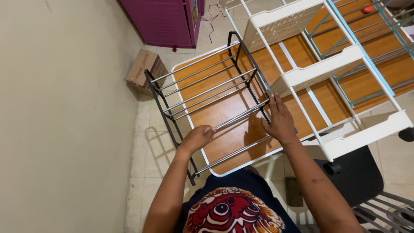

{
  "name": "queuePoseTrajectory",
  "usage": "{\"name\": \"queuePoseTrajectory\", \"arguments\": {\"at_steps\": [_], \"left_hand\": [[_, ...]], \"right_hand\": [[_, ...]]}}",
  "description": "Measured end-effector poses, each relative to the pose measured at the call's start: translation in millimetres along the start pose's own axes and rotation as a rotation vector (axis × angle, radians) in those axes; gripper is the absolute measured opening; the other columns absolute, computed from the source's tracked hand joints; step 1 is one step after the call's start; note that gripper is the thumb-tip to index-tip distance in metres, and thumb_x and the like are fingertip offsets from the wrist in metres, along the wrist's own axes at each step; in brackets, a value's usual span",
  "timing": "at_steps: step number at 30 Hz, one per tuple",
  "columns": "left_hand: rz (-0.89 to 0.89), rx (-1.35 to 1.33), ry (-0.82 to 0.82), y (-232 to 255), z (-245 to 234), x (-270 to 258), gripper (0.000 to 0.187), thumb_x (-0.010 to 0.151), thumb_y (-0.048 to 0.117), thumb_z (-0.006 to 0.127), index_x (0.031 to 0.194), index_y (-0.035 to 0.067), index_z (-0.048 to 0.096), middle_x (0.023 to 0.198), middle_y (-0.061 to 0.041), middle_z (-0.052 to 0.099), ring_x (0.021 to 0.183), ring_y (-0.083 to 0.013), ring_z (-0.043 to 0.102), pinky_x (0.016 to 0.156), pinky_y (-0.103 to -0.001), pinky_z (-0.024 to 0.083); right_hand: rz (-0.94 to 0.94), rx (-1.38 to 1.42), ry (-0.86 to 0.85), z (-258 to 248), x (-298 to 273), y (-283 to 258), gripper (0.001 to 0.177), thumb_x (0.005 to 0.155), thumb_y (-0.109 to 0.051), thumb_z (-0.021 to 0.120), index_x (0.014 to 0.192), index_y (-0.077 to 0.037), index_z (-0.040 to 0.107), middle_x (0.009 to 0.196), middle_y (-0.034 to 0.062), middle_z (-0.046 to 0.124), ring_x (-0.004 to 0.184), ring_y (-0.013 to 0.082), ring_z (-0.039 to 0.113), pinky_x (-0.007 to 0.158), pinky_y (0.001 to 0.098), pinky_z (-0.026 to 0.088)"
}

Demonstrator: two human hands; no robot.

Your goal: The person disassembles a metal dish rack by removing its horizontal bars one by one. They place the removed bars on a nearby table. The task involves careful handling of the rack and its components.

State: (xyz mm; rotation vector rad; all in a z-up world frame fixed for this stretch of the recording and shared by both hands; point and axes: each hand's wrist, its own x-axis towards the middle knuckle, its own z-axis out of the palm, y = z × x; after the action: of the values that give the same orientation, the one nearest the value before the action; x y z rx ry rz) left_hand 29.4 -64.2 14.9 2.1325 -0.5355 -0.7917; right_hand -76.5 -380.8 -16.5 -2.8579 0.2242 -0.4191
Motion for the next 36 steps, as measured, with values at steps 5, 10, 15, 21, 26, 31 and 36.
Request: {"name": "queuePoseTrajectory", "arguments": {"at_steps": [5,10,15,21,26,31,36], "left_hand": [[0.324,0.178,0.377,6,9,-16,0.027,0.086,0.028,0.069,0.095,0.003,0.064,0.091,-0.017,0.071,0.070,-0.0389,0.066,0.063,-0.048,0.051],[0.412,0.175,0.469,4,10,-26,0.019,0.096,0.020,0.066,0.086,0.004,0.063,0.082,-0.017,0.068,0.075,-0.0396,0.065,0.066,-0.048,0.051],[0.349,0.200,0.425,-6,3,-33,0.024,0.097,0.024,0.066,0.084,0.005,0.066,0.079,-0.017,0.068,0.073,-0.0390,0.065,0.066,-0.048,0.050],[0.301,0.157,0.371,-8,-2,-47,0.022,0.097,0.026,0.066,0.088,0.007,0.073,0.081,-0.015,0.071,0.075,-0.0376,0.067,0.066,-0.046,0.052],[0.378,0.167,0.387,-9,-7,-52,0.020,0.095,0.025,0.068,0.093,0.007,0.075,0.086,-0.013,0.074,0.077,-0.0356,0.070,0.067,-0.044,0.054],[0.469,0.201,0.369,-11,-13,-54,0.018,0.094,0.025,0.070,0.094,0.008,0.076,0.087,-0.012,0.076,0.077,-0.0338,0.071,0.068,-0.043,0.054],[0.520,0.236,0.352,-4,-18,-56,0.017,0.093,0.025,0.071,0.095,0.009,0.076,0.089,-0.009,0.076,0.077,-0.0315,0.071,0.068,-0.042,0.053]], "right_hand": [[0.004,-0.003,0.009,4,1,2,0.093,0.080,-0.028,0.078,0.156,0.002,0.034,0.157,0.0286,0.040,0.137,0.0453,0.048,0.110,0.0483,0.044],[0.020,-0.010,-0.025,6,-1,5,0.093,0.080,-0.028,0.078,0.156,0.001,0.033,0.158,0.0273,0.039,0.138,0.0437,0.047,0.112,0.0476,0.043],[0.017,-0.019,-0.027,6,1,6,0.093,0.080,-0.029,0.078,0.156,0.002,0.033,0.158,0.0273,0.038,0.139,0.0438,0.046,0.111,0.0475,0.043],[0.021,0.075,0.002,1,3,5,0.088,0.082,-0.027,0.078,0.157,-0.005,0.037,0.158,0.0288,0.038,0.140,0.0466,0.044,0.111,0.0497,0.042],[-0.072,0.146,0.067,-8,-3,0,0.067,0.087,-0.023,0.075,0.150,-0.015,0.051,0.157,0.0247,0.042,0.143,0.0459,0.042,0.114,0.0537,0.039],[-0.133,0.091,0.058,-15,-11,-1,0.044,0.093,-0.023,0.072,0.136,-0.019,0.064,0.150,0.0138,0.053,0.146,0.0374,0.043,0.120,0.0577,0.031],[-0.158,0.052,0.051,-23,-23,-10,0.033,0.091,-0.020,0.072,0.124,-0.019,0.070,0.134,0.0028,0.066,0.139,0.0280,0.050,0.124,0.0583,0.026]]}}
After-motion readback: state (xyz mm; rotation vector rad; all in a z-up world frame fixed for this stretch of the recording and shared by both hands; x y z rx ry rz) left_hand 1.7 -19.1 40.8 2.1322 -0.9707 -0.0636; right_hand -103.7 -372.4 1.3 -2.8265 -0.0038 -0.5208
